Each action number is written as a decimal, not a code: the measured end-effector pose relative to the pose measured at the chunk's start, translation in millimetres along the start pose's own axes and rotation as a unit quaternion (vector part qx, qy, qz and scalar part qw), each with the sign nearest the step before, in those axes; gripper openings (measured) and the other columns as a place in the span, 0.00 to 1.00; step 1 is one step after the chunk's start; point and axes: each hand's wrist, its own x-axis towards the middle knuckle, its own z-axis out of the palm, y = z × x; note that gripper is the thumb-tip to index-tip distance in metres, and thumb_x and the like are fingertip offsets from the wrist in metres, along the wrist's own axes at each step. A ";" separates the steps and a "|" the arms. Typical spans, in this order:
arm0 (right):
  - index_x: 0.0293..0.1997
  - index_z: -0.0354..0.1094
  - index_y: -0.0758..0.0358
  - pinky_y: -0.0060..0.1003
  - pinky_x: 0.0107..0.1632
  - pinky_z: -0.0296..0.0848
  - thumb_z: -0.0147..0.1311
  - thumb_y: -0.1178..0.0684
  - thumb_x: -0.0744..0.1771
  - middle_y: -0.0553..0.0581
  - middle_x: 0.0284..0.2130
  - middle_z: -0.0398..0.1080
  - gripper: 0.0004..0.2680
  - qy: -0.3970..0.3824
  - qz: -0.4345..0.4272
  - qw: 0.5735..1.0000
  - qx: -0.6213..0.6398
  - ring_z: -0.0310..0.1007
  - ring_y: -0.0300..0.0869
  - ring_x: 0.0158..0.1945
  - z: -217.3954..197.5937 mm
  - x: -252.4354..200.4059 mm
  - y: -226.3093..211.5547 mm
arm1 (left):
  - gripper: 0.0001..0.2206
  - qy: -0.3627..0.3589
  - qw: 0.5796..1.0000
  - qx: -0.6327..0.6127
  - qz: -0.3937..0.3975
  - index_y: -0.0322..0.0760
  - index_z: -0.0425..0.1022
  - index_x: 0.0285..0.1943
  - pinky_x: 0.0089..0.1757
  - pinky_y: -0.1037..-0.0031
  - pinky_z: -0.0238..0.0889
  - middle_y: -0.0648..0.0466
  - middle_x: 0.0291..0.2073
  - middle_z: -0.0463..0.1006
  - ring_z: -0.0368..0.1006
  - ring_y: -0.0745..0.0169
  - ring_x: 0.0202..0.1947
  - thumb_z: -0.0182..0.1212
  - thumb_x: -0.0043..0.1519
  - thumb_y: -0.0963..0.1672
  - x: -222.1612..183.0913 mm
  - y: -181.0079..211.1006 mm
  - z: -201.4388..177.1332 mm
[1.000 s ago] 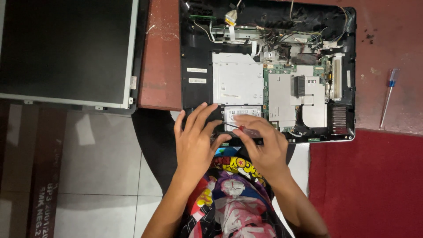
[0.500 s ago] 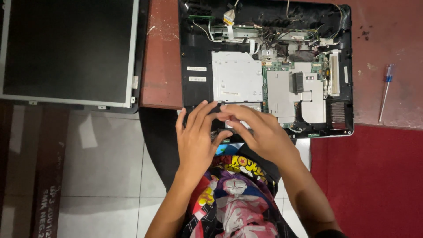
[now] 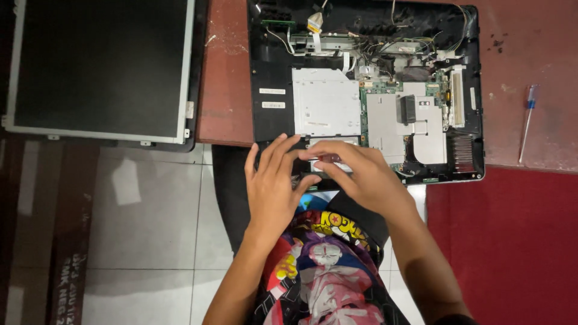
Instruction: Installing a hard drive and securing internal components of a laptop using a screwdriver
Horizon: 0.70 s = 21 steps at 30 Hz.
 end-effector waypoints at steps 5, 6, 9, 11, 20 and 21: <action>0.37 0.74 0.65 0.41 0.33 0.77 0.69 0.60 0.63 0.56 0.26 0.76 0.06 0.058 -0.022 0.995 -0.079 0.79 0.50 0.28 12.3 -8.2 28.9 | 0.21 0.091 0.986 -0.136 0.002 0.42 0.74 0.59 0.67 0.54 0.41 0.55 0.64 0.72 0.63 0.49 0.68 0.70 0.60 0.50 2.1 3.8 -12.9; 0.34 0.71 0.64 0.40 0.29 0.74 0.69 0.57 0.64 0.56 0.23 0.72 0.07 0.083 -0.058 0.991 -0.090 0.74 0.50 0.25 16.3 -6.9 35.5 | 0.17 0.150 0.978 -0.144 0.029 0.42 0.78 0.54 0.62 0.56 0.48 0.54 0.57 0.76 0.68 0.47 0.59 0.70 0.60 0.50 3.2 5.9 -17.4; 0.29 0.67 0.58 0.36 0.26 0.68 0.60 0.43 0.67 0.49 0.21 0.64 0.12 0.119 -0.088 0.983 -0.112 0.68 0.45 0.22 32.7 -24.8 88.5 | 0.17 0.201 0.962 -0.162 0.088 0.44 0.83 0.49 0.54 0.60 0.58 0.55 0.47 0.82 0.74 0.48 0.48 0.74 0.55 0.51 14.4 20.2 -22.1; 0.26 0.66 0.53 0.33 0.25 0.66 0.52 0.31 0.68 0.42 0.21 0.61 0.18 0.130 -0.084 0.980 -0.122 0.65 0.40 0.22 39.0 -29.9 107.2 | 0.19 0.196 0.958 -0.171 0.121 0.46 0.85 0.47 0.50 0.61 0.62 0.56 0.44 0.83 0.76 0.50 0.45 0.78 0.50 0.53 29.7 34.2 -27.3; 0.38 0.73 0.69 0.51 0.41 0.75 0.62 0.58 0.67 0.61 0.36 0.73 0.05 0.054 -0.065 0.996 0.023 0.76 0.57 0.39 22.1 -10.1 54.0 | 0.06 0.170 0.951 -0.204 0.157 0.33 0.81 0.43 0.36 0.65 0.76 0.51 0.35 0.80 0.78 0.51 0.30 0.70 0.60 0.36 53.5 49.4 -45.3; 0.43 0.74 0.70 0.53 0.46 0.75 0.59 0.60 0.68 0.64 0.40 0.75 0.04 0.033 -0.051 0.996 0.065 0.78 0.58 0.44 16.7 -12.9 51.8 | 0.05 0.160 0.951 -0.215 0.158 0.32 0.81 0.43 0.38 0.64 0.77 0.50 0.36 0.81 0.79 0.50 0.32 0.69 0.60 0.36 53.0 49.4 -47.3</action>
